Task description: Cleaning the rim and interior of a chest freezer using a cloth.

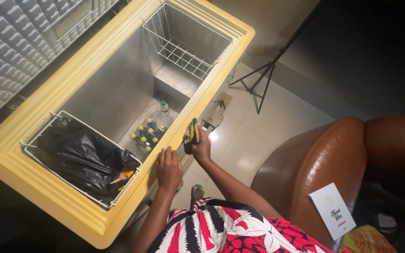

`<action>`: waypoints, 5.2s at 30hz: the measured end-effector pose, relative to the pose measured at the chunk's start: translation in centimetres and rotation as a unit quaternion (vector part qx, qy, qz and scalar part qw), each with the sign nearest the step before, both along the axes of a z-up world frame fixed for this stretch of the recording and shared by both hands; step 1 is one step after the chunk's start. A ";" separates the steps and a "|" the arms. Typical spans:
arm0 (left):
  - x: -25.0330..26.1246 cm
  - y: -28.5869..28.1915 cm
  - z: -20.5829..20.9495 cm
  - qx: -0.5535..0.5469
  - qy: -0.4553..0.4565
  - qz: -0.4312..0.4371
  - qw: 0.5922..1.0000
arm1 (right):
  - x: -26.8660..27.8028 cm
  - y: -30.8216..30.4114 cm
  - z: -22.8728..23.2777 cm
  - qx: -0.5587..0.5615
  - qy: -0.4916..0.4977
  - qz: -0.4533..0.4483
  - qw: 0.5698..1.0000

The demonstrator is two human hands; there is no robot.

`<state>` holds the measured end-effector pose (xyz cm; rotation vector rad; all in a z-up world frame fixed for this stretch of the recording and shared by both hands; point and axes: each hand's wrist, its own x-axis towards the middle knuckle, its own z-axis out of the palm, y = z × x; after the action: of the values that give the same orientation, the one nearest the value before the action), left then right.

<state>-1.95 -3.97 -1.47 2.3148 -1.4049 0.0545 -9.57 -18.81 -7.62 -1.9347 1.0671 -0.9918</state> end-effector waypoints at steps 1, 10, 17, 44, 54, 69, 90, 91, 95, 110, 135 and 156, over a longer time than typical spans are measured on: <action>-0.1 0.0 -0.4 0.001 0.000 0.002 1.000 | 0.1 -0.6 -0.3 0.001 0.000 0.002 1.000; -0.4 0.0 -0.8 0.003 -0.018 0.015 1.000 | 0.6 -7.3 -1.6 0.222 -0.051 -0.062 0.972; 0.5 -0.1 -2.0 -0.005 -0.041 0.015 0.999 | 1.1 -7.4 -1.5 0.312 -0.082 -0.017 0.946; 0.4 -0.2 -2.9 0.002 -0.070 0.015 0.997 | 1.1 4.2 -3.2 0.564 -0.096 0.082 0.816; 0.6 -0.1 -3.3 0.006 -0.085 0.007 0.996 | 1.3 -0.8 -7.0 0.538 -0.168 0.049 0.825; 1.5 0.2 -2.6 0.012 -0.065 -0.034 0.997 | 1.2 -9.6 -1.9 0.405 -0.135 -0.026 0.904; 2.4 0.2 -1.7 0.024 -0.059 -0.078 0.995 | 1.2 2.7 3.2 0.366 -0.168 -0.037 0.915; 2.4 0.2 -1.7 0.023 -0.060 -0.080 0.995 | 1.1 3.4 3.4 0.365 -0.169 -0.039 0.915; 2.6 0.3 -2.1 0.018 -0.046 -0.082 0.995 | 1.7 5.2 4.6 0.312 -0.233 -0.034 0.921; 3.3 0.6 -1.3 0.009 -0.056 -0.123 0.991 | 2.7 -4.3 3.4 0.246 -0.051 -0.143 0.957; 4.5 0.8 1.6 -0.034 0.017 -0.155 0.987 | 1.5 4.5 4.6 0.086 0.105 -0.043 0.990; 2.2 -4.1 3.1 -0.050 0.044 -0.029 0.997 | 0.3 -9.8 3.6 0.081 0.215 -0.024 0.973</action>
<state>0.26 -8.04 1.60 2.1672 -1.3930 0.0046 -9.28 -28.61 -4.05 -2.0423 1.3935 -0.4956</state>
